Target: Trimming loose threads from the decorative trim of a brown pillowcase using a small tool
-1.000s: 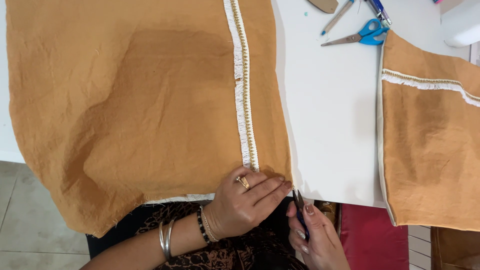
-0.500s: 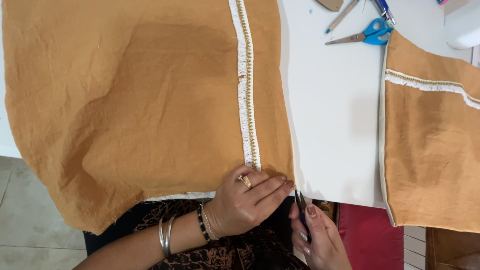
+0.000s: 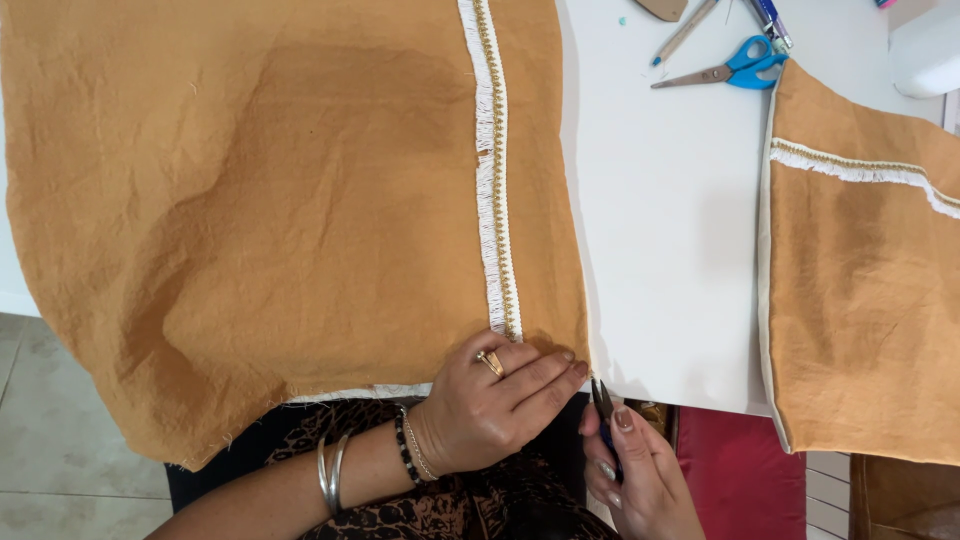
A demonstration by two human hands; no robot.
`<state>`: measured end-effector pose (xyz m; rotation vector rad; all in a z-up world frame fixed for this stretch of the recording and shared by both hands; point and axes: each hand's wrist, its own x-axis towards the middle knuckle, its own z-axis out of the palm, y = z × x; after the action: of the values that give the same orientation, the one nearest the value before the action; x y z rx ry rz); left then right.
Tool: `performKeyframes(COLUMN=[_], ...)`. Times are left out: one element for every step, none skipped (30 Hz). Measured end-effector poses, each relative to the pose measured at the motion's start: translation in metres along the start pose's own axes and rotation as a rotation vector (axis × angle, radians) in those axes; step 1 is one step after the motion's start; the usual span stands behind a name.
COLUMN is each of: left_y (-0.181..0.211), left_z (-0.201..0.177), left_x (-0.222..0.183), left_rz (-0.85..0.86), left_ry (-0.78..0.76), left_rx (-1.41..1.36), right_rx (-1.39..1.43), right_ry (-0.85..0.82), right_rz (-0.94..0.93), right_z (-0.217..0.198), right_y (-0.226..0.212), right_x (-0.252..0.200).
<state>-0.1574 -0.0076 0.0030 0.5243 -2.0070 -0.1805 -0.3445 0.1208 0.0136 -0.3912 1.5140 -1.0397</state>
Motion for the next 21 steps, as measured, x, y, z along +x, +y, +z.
performKeyframes(left_y=[0.000, 0.000, 0.000, -0.001, 0.000, 0.000, 0.000, 0.000, 0.000, 0.000, -0.001, -0.001, -0.001, -0.001, -0.001, -0.001, -0.001, -0.002, -0.002, -0.002, -0.003], left_z=[0.000, 0.000, -0.001, -0.001, -0.002, -0.003, -0.003, -0.003, -0.003, -0.003, -0.003, -0.003, -0.003, -0.003, -0.003, -0.003, -0.003, -0.006, -0.007, -0.008, -0.009], left_x=[0.000, 0.001, 0.002, 0.002, 0.003, 0.003, 0.004, 0.004, 0.004, 0.003, 0.002, 0.003, 0.003, 0.004, 0.004, 0.003, 0.003, 0.003, 0.005, 0.007, 0.003], left_rz=[0.001, 0.002, 0.002, 0.005, 0.006, 0.004, 0.007, 0.011, 0.011, 0.011, 0.012, 0.012, 0.014, 0.016, 0.015, 0.019, 0.023, 0.023, 0.027, 0.032, 0.050], left_ry=[0.000, 0.000, 0.000, 0.004, 0.006, 0.006, 0.006, 0.007, 0.006, -0.001, -0.008, -0.009, -0.006, -0.004, -0.003, -0.004, -0.004, -0.003, -0.029, -0.055, -0.027], left_rx=[-0.006, -0.011, -0.011, -0.006, -0.001, -0.001, -0.003, -0.006, -0.007, -0.014, -0.019, -0.021, -0.010, 0.000, 0.000, 0.000, -0.002, -0.002, -0.053, -0.104, -0.127], right_rx=[-0.004, -0.008, -0.008, 0.001, 0.009, 0.008, 0.003, -0.003, -0.002, 0.017, 0.036, 0.036, 0.054, 0.071, 0.070, 0.093, 0.117, 0.115, 0.169, 0.223, 0.213], right_ry=[-0.002, -0.004, -0.005, -0.019, -0.032, -0.033, -0.014, 0.005, 0.006, -0.002, -0.012, -0.011, -0.005, 0.001, 0.001, 0.009, 0.018, 0.018, 0.038, 0.058, 0.083], right_rz=[-0.006, -0.011, -0.011, -0.017, -0.021, -0.019, -0.017, -0.014, -0.013, -0.008, -0.004, -0.004, -0.004, -0.003, -0.004, 0.012, 0.028, 0.027, 0.029, 0.030, 0.000], right_z=[0.003, 0.006, 0.006, 0.006, 0.006, 0.007, 0.008, 0.010, 0.009, 0.009, 0.008, 0.009, 0.009, 0.010, 0.010, 0.010, 0.009, 0.006, 0.001, -0.005, -0.007], right_y=[-0.003, -0.005, -0.005, -0.005, -0.005, -0.005, -0.006, -0.007, -0.006, -0.006, -0.005, -0.004, -0.004, -0.003, -0.002, -0.001, 0.001, 0.012, 0.021, 0.030, 0.039], right_x=[-0.001, -0.002, -0.001, -0.001, -0.001, -0.001, -0.001, -0.001, 0.000, 0.001, 0.002, 0.002, 0.002, 0.003, 0.004, 0.005, 0.006, 0.011, 0.015, 0.019, 0.021])
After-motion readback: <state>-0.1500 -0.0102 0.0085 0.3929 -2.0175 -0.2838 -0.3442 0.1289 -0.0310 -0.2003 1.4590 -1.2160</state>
